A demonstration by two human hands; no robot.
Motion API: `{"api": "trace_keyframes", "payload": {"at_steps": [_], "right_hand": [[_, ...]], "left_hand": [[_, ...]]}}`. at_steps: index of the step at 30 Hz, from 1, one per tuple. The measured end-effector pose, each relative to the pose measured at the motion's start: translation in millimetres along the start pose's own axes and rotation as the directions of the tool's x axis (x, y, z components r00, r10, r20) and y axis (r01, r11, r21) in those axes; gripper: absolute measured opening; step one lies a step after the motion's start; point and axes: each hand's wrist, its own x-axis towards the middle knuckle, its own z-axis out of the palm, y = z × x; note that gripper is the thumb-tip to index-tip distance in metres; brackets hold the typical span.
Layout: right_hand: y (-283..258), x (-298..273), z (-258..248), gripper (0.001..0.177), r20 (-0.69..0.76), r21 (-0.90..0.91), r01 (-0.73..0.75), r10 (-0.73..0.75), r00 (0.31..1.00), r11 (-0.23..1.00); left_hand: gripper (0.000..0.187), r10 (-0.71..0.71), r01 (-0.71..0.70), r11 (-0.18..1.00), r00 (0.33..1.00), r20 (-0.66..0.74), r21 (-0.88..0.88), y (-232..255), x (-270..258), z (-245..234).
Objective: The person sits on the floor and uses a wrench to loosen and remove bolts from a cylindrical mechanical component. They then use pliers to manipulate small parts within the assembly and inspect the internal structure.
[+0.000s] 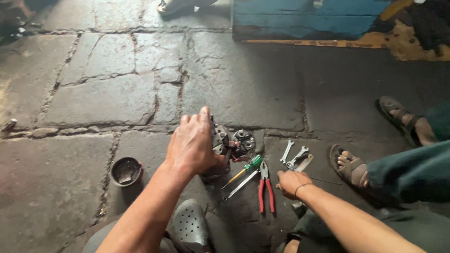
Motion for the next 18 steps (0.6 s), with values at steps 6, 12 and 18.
{"api": "trace_keyframes", "payload": {"at_steps": [6, 12, 18], "right_hand": [[-15, 9, 2, 0.051, 0.176, 0.054, 0.026, -0.035, 0.984, 0.998], [-57, -19, -157, 0.039, -0.220, 0.095, 0.100, -0.077, 0.972, 0.990], [-66, -85, -245, 0.041, -0.409, 0.201, 0.390, -0.284, 0.867, 0.899]], "left_hand": [[0.126, 0.001, -0.001, 1.000, 1.000, 0.027, -0.021, 0, -1, -1], [0.132, -0.025, 0.026, 1.000, 0.995, 0.098, -0.006, -9, 0, -6], [0.135, -0.059, 0.081, 0.990, 0.982, 0.181, -0.114, -30, -7, 2]]}}
